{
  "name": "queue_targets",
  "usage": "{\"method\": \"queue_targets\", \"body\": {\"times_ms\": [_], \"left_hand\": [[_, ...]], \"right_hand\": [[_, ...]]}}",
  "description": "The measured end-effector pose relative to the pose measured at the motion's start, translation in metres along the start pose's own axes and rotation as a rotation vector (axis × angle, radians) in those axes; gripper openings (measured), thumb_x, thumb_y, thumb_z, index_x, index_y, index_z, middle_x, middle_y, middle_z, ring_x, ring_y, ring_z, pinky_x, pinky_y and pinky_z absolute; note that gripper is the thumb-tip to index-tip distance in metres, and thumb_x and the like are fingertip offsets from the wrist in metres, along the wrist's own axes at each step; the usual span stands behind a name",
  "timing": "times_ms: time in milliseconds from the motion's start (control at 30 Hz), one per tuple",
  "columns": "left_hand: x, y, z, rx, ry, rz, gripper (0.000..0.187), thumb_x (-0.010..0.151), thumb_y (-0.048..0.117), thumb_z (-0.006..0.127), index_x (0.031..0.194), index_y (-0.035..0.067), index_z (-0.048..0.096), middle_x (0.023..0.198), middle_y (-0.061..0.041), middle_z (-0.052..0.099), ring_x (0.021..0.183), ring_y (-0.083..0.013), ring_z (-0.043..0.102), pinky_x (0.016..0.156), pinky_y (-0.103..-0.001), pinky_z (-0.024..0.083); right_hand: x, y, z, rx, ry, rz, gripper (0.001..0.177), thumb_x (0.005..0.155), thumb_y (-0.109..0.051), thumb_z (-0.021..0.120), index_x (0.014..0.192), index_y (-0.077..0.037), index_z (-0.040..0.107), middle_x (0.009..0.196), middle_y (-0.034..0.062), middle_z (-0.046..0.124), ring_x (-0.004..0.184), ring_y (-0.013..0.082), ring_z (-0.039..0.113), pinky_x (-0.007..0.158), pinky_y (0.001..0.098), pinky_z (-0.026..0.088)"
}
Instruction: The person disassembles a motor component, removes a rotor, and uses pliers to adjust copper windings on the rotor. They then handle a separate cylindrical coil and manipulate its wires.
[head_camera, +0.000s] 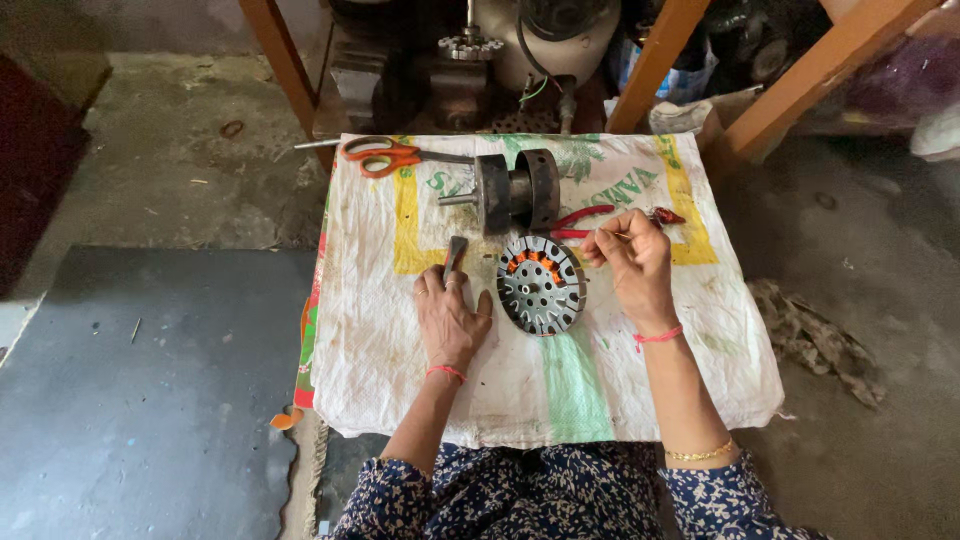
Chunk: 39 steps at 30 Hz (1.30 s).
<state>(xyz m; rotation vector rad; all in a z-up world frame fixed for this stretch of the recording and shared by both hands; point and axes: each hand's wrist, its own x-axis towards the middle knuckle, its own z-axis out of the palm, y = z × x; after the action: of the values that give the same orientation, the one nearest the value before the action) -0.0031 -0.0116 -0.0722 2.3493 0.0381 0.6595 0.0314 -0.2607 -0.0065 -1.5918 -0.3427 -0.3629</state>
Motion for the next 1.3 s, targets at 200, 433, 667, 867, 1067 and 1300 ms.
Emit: {"method": "queue_targets", "body": {"times_ms": [200,433,667,867,1067,1300], "left_hand": [[0.0,0.001,-0.001,0.013,-0.008,0.027,0.053,0.078,0.031,0.078,0.119,0.002,0.06,0.131,-0.025,0.051,0.128,-0.0447,0.044,0.109,-0.053,0.038],[-0.025,0.014,-0.007,-0.207,0.182,0.397,0.102,0.079,0.042,0.077,0.155,0.002,0.022,0.155,-0.033,0.026,0.146,-0.0527,0.025,0.12,-0.062,0.022],[-0.083,0.021,0.02,-0.037,-0.16,0.46,0.082,0.099,0.037,0.079,0.156,0.007,0.028,0.152,-0.02,0.038,0.144,-0.043,0.041,0.125,-0.054,0.036],[-0.098,0.043,0.024,-0.202,0.173,0.549,0.085,0.095,0.03,0.079,0.154,-0.003,0.027,0.158,-0.034,0.027,0.148,-0.0507,0.035,0.123,-0.055,0.036],[-0.105,0.06,0.002,-0.125,-0.266,0.391,0.101,0.085,0.04,0.083,0.155,-0.005,0.024,0.159,-0.036,0.027,0.15,-0.0524,0.028,0.121,-0.055,0.031],[-0.045,0.073,0.013,-0.24,-0.356,0.028,0.148,0.057,0.064,0.091,0.156,-0.009,0.009,0.157,-0.04,0.015,0.148,-0.0523,0.018,0.119,-0.053,0.024]], "right_hand": [[-0.003,0.008,0.009,0.112,0.034,0.038,0.012,0.105,-0.011,0.063,0.099,-0.002,0.058,0.089,0.0088,0.071,0.076,0.0125,0.067,0.071,0.0272,0.056],[0.017,0.018,0.014,0.323,0.068,0.103,0.012,0.103,-0.012,0.064,0.1,-0.002,0.058,0.091,0.0112,0.071,0.075,0.0168,0.069,0.071,0.0317,0.06],[0.016,0.02,0.014,0.302,0.038,0.079,0.013,0.103,-0.011,0.066,0.101,-0.001,0.058,0.093,0.011,0.071,0.077,0.0164,0.069,0.073,0.0322,0.06],[0.023,0.014,0.008,0.19,0.075,0.093,0.01,0.103,-0.011,0.067,0.1,-0.003,0.062,0.088,0.009,0.071,0.071,0.0128,0.065,0.069,0.0276,0.056],[0.015,0.008,0.008,0.2,0.049,0.099,0.014,0.097,-0.009,0.074,0.103,-0.003,0.063,0.093,0.0073,0.073,0.079,0.0112,0.065,0.073,0.0262,0.054],[-0.015,0.018,0.005,0.087,-0.089,0.126,0.027,0.085,-0.004,0.081,0.109,0.0,0.069,0.097,0.001,0.073,0.088,0.0077,0.066,0.081,0.0234,0.054]]}}
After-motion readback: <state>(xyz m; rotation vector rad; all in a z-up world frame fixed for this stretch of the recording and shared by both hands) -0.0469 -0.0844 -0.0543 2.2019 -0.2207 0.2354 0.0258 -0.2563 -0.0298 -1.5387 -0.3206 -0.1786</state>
